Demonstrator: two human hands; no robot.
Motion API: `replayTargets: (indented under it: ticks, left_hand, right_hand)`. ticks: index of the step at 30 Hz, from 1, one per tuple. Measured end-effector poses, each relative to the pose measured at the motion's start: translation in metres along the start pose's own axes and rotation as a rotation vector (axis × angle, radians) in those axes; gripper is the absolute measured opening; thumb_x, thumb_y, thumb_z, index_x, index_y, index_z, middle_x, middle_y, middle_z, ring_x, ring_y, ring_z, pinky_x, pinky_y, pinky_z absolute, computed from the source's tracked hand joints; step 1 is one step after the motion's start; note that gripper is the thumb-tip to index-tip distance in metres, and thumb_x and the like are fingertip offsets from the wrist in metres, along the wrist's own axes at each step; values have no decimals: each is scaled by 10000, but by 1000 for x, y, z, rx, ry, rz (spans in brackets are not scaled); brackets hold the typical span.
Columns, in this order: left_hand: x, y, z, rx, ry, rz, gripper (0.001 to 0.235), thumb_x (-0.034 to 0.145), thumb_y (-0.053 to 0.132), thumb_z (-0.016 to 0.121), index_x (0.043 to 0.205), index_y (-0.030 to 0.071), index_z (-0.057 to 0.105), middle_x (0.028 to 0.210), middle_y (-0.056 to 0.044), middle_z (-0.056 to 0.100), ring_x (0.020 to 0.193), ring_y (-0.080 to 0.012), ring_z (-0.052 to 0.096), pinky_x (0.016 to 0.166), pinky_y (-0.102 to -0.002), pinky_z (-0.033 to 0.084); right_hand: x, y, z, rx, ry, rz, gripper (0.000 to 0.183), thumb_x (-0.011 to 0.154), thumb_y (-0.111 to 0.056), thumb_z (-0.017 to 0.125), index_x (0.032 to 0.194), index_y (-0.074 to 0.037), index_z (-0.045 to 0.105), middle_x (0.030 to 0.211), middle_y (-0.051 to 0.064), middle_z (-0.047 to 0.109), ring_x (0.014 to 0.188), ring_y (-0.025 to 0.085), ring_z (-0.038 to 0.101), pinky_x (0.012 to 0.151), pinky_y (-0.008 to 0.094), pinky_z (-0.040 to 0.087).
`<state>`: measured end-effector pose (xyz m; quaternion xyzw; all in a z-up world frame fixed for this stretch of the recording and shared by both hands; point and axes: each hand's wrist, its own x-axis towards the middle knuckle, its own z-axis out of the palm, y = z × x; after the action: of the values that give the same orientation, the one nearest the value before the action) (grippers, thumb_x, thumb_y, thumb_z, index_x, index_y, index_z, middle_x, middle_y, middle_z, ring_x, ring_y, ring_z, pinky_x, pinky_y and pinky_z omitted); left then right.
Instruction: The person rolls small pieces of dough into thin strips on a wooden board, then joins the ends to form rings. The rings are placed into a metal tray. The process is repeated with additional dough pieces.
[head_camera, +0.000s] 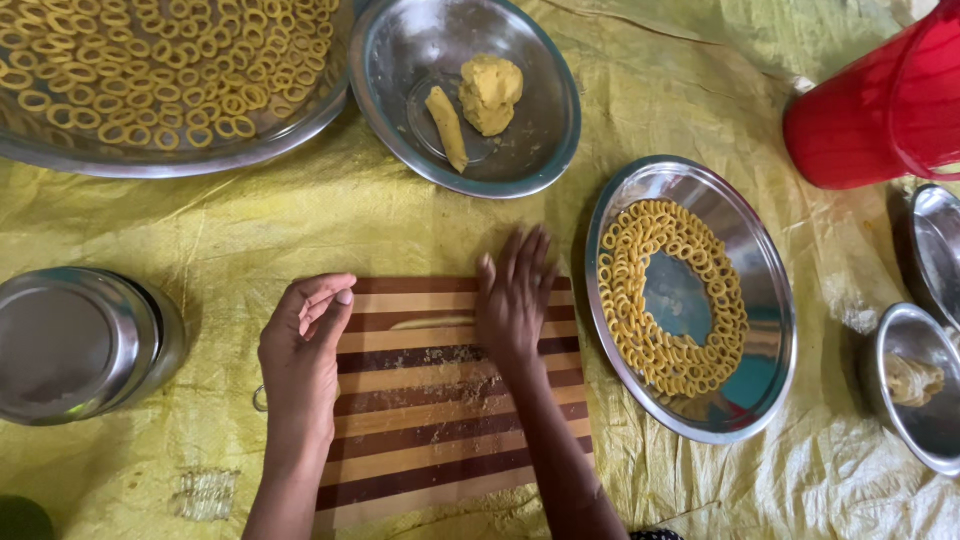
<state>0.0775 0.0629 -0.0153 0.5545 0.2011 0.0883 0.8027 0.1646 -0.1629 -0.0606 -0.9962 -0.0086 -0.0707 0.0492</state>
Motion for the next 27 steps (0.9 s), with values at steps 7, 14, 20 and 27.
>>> replayTargets:
  ticks: [7,14,20,27]
  left_hand:
    - [1,-1,0,1,0,11,157,986,150,656,1114,71,699,1138,-71,725,1151,-155,666,1071,-323,524]
    - [3,-6,0,-48,15,40,147,991,127,661,1115,55,693,1127,-71,723,1118,-142,666,1031,-305,526]
    - [5,-14,-4,-12,45,115,156,985,127,668,1121,52,690,1126,-79,726,1106,-152,677,1018,-309,540]
    - [4,-12,-3,106,67,71,165,981,161,660,1108,63,701,1126,-80,743,1117,-159,693,1035,-322,527]
  right_hand:
    - [38,-5,-4,25,-10,-18,773,1085,-533,139,1615,29,130,1695,243,47,1599,350,-15,1285,513,-37]
    - [-47,-6,-19,40,-71,-255,711,1076,-455,176,1615,-11,40,1719,205,15,1595,321,-19,1283,499,-4]
    - [-145,4,-42,108,-178,-307,749,1045,-452,262,1617,-25,34,1716,187,-6,1594,311,-16,1274,485,-14]
    - [-204,-1,-45,69,-290,-122,760,1032,-496,207,1618,-42,40,1712,174,20,1583,305,-22,1247,497,-48]
